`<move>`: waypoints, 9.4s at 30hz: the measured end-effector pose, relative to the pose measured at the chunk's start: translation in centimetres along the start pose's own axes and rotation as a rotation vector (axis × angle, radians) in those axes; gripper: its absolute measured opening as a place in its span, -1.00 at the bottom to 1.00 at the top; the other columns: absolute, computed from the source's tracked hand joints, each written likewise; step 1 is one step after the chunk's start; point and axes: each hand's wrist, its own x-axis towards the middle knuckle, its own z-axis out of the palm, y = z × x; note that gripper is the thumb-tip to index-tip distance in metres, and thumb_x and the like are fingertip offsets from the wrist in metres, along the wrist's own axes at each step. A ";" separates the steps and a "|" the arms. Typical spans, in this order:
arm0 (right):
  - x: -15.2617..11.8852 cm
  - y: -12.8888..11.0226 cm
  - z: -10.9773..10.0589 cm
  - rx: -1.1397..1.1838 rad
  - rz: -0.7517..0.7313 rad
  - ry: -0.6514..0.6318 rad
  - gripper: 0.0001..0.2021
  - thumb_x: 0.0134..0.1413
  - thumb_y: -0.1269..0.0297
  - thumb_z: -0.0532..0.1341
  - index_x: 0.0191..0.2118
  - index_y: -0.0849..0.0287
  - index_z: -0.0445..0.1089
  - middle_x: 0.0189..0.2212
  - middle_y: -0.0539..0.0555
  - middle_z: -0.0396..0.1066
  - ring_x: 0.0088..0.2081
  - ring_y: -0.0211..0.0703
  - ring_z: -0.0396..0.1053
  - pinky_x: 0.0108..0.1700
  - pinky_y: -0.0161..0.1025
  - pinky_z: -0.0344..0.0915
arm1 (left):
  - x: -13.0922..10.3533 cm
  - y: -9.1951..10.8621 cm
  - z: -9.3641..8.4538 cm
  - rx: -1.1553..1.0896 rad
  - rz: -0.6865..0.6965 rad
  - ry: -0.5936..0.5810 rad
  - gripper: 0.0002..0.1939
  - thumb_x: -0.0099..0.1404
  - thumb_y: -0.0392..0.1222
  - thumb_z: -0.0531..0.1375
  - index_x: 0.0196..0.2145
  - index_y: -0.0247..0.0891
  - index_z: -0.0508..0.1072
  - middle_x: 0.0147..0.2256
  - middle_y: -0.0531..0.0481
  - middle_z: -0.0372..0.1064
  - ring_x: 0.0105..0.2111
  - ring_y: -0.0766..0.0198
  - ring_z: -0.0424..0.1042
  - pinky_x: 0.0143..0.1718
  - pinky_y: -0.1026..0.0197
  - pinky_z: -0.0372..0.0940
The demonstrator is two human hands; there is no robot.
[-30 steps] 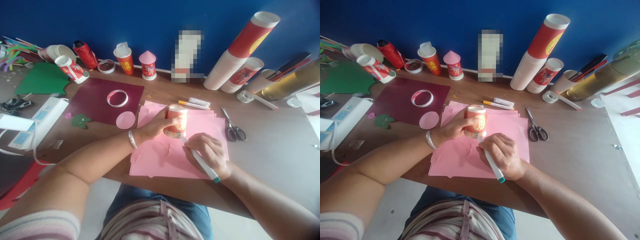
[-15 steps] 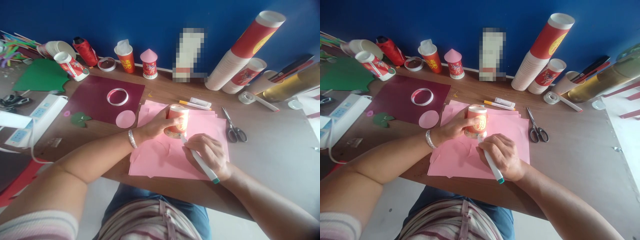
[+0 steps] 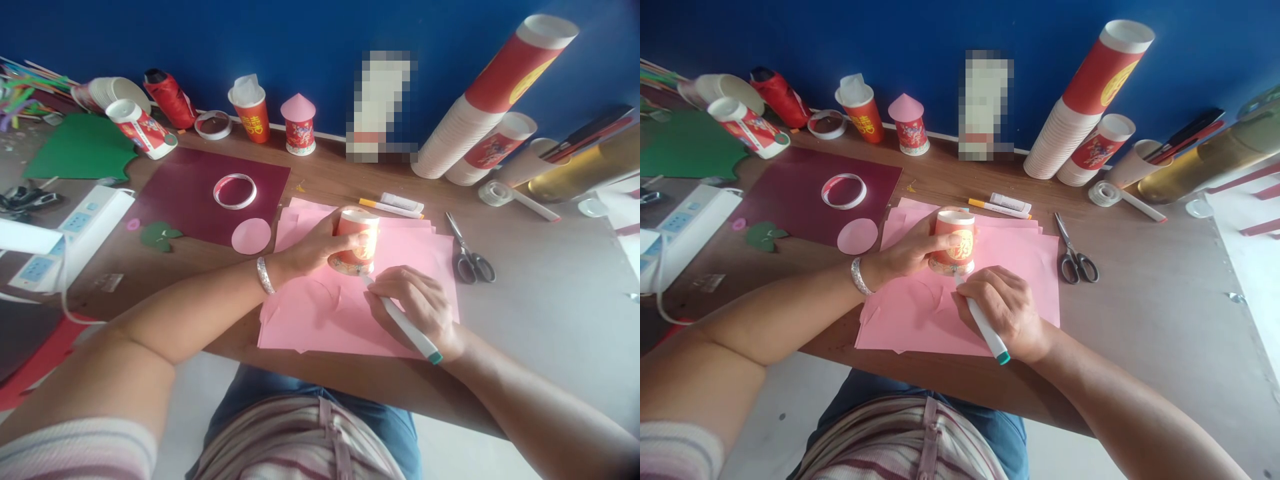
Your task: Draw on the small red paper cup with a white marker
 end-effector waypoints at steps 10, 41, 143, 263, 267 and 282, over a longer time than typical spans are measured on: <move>0.0 -0.4 0.2 0.014 0.092 0.020 -0.82 0.19 0.56 0.25 -0.23 0.12 0.31 -0.48 -0.06 0.44 -0.46 -0.28 0.44 -0.39 -0.31 0.44 | -0.2 -0.4 -0.5 0.132 0.041 0.086 -0.70 0.27 0.02 0.34 -0.34 -0.25 0.40 -0.35 -0.03 0.35 -0.33 0.26 0.38 -0.33 0.20 0.34; -0.1 0.1 0.0 -0.010 -0.032 0.008 -0.80 0.17 0.57 0.26 -0.17 0.14 0.33 -0.46 -0.03 0.43 -0.44 -0.23 0.46 -0.37 -0.23 0.51 | -0.2 -0.1 -0.2 -0.012 -0.003 0.089 -0.64 0.24 -0.03 0.37 -0.14 -0.28 0.41 -0.25 -0.05 0.35 -0.30 0.29 0.37 -0.30 0.22 0.40; -0.3 -0.5 -0.2 0.064 -0.133 0.041 -0.81 0.15 0.54 0.28 -0.17 0.14 0.36 -0.44 -0.08 0.40 -0.47 -0.29 0.39 0.00 0.02 0.62 | 0.1 -1.0 -0.9 -0.059 0.021 0.165 -0.42 0.08 -0.09 0.46 0.01 -0.24 0.39 -0.11 -0.09 0.40 -0.17 0.22 0.40 -0.19 0.19 0.35; -0.3 0.4 -0.3 -0.091 -0.076 0.022 -0.82 0.21 0.54 0.26 -0.13 0.19 0.33 -0.41 0.04 0.46 -0.45 -0.24 0.43 -0.44 -0.29 0.42 | 0.0 -0.6 -0.5 0.107 0.007 0.093 -0.57 0.21 -0.08 0.34 -0.06 -0.24 0.30 -0.23 0.00 0.34 -0.27 0.29 0.37 -0.25 0.21 0.31; -0.3 0.4 -0.3 -0.090 -0.073 0.018 -0.81 0.21 0.53 0.26 -0.11 0.18 0.33 -0.40 0.03 0.46 -0.44 -0.24 0.44 -0.43 -0.29 0.43 | 0.0 -0.5 -0.4 0.114 0.013 0.067 -0.61 0.22 -0.09 0.32 -0.09 -0.25 0.30 -0.27 0.01 0.36 -0.30 0.30 0.38 -0.29 0.23 0.30; -0.1 0.3 -0.2 -0.090 -0.066 -0.001 -0.84 0.22 0.54 0.26 -0.16 0.19 0.33 -0.42 0.04 0.45 -0.45 -0.24 0.44 -0.42 -0.30 0.42 | -0.1 -0.6 -0.4 0.119 0.005 0.070 -0.57 0.21 -0.08 0.33 -0.06 -0.25 0.28 -0.25 -0.01 0.41 -0.27 0.27 0.42 -0.27 0.21 0.31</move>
